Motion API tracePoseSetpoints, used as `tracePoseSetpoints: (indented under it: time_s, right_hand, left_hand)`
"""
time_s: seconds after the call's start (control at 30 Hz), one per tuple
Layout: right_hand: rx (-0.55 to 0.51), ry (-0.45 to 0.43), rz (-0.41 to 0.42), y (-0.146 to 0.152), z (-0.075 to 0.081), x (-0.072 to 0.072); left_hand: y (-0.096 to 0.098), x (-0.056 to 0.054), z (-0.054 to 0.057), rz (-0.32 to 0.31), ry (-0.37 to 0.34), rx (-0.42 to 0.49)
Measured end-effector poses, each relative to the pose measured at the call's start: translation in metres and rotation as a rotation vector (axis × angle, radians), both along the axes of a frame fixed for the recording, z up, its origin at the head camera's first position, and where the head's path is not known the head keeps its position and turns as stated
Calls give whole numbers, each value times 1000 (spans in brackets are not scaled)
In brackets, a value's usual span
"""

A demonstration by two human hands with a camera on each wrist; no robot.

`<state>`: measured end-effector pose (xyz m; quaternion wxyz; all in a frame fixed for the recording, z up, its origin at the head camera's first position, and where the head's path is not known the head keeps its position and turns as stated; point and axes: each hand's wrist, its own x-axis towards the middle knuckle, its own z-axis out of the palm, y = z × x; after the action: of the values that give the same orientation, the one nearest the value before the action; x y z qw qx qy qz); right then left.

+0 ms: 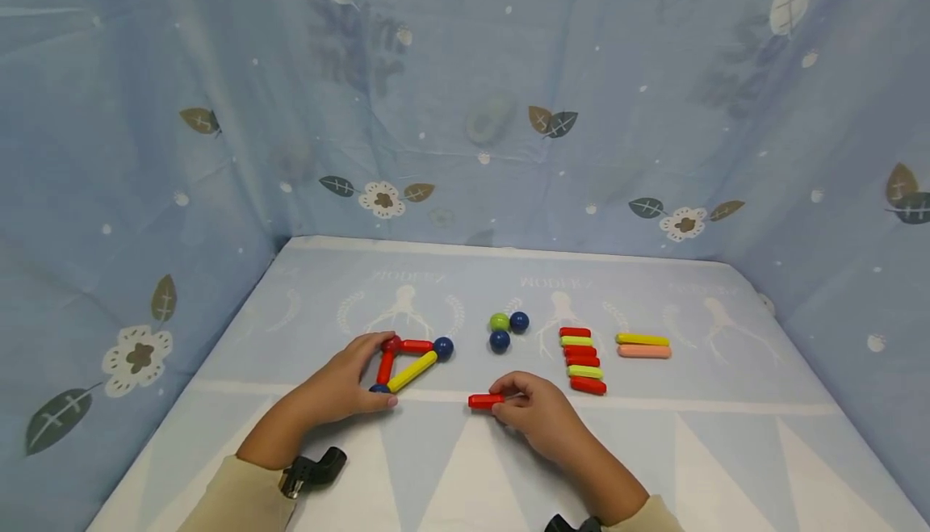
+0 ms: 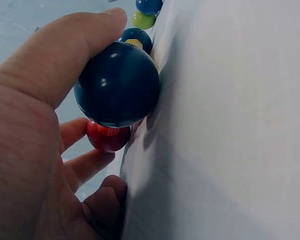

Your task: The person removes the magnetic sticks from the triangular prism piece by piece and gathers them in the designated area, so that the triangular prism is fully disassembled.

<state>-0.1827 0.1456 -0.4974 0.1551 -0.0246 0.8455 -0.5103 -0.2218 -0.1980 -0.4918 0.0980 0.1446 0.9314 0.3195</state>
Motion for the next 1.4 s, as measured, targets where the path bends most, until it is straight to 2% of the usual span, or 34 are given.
tracePoseSetpoints:
  time_s: [0.3,0.67,0.87,1.1,1.4]
  right_hand:
    - [-5,-2,-27,11,0,5]
    - [46,-19,-95,28,3,12]
    - [35,-31,-125,39,3,16]
    - [42,-24,-197,55,3,22]
    - [16,-35,-262,72,2,30]
  left_hand:
    - [2,0,1,12,-14,-4]
    - [1,-2,2,19,-29,-3]
    - [0,-1,2,15,-28,-1]
    - [4,-2,0,-3,-13,5]
    - [-2,-3,-3,-5,-1,7]
